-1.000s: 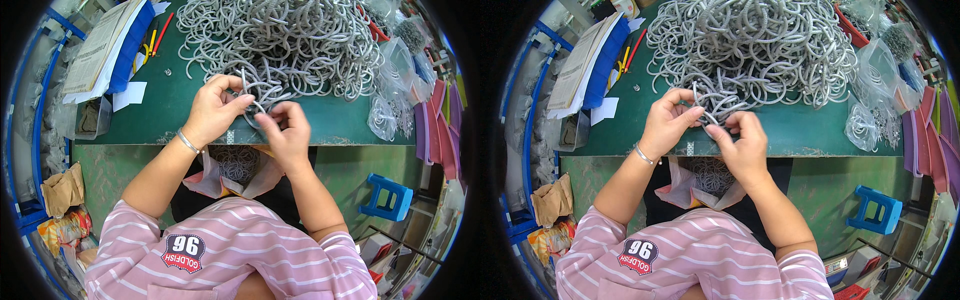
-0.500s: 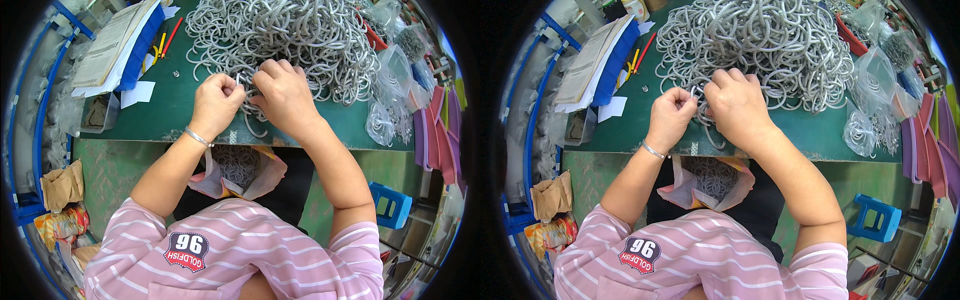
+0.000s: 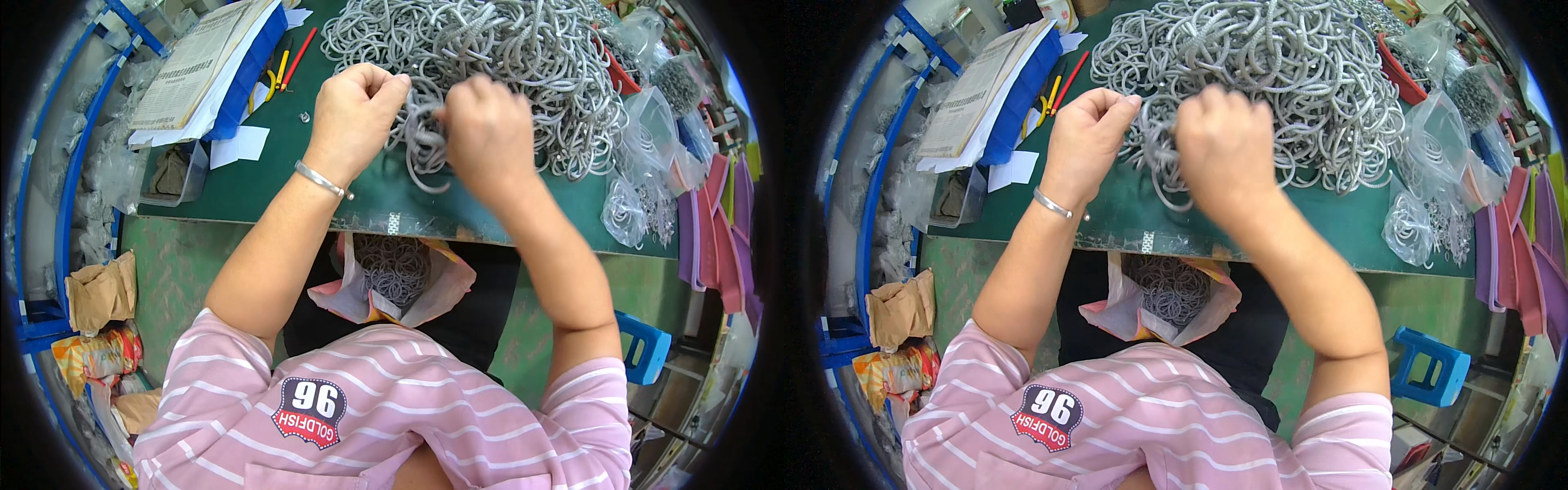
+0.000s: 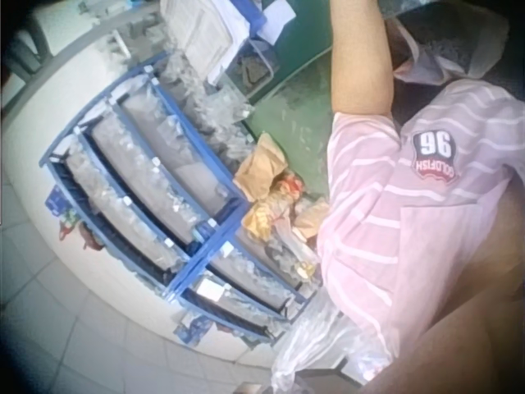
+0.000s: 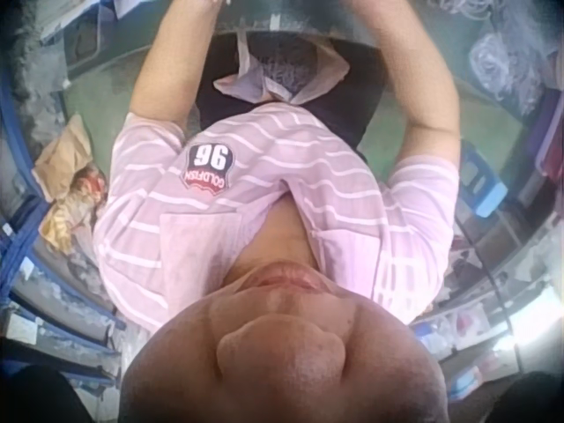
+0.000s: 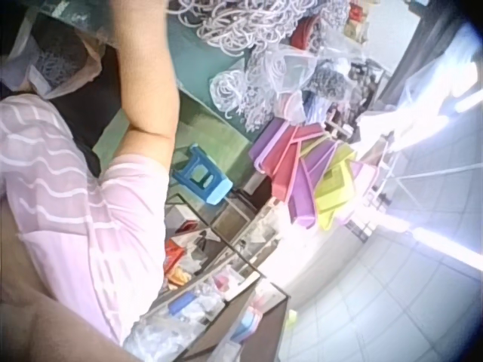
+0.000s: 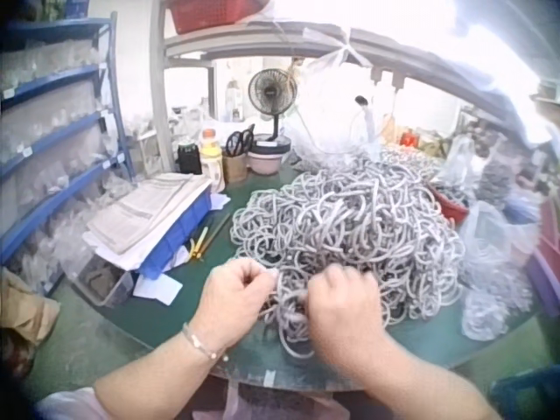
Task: The person picks up grey plastic loops from a large pile by hand and places them into a bag held on their lap.
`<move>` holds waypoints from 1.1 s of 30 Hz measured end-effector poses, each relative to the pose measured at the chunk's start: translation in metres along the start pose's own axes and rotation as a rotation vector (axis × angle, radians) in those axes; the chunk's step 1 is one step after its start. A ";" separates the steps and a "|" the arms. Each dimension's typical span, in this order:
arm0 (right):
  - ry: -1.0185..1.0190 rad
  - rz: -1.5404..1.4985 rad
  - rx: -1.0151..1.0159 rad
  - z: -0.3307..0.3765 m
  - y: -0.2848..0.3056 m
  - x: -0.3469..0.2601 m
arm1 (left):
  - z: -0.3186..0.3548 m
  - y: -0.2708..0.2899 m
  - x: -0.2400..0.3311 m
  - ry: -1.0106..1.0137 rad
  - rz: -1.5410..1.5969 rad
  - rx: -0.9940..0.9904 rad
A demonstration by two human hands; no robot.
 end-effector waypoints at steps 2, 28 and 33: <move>0.058 -0.024 -0.002 0.022 0.005 -0.025 | 0.003 0.003 -0.003 -0.069 0.008 0.023; -0.274 -0.581 -0.027 0.015 0.001 0.016 | 0.061 -0.021 -0.043 0.052 -0.078 -0.251; -0.661 -0.733 0.084 0.047 -0.017 0.061 | 0.058 -0.016 -0.039 0.087 0.059 -0.200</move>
Point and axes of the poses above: each hand's wrist, its own z-axis away from the middle knuckle, its own y-axis out of the back of the hand, x = y × z, the point moved 7 cm from there along -z, towards the middle knuckle, and after that the axes turned 1 degree about -y, right-handed, at the moved point
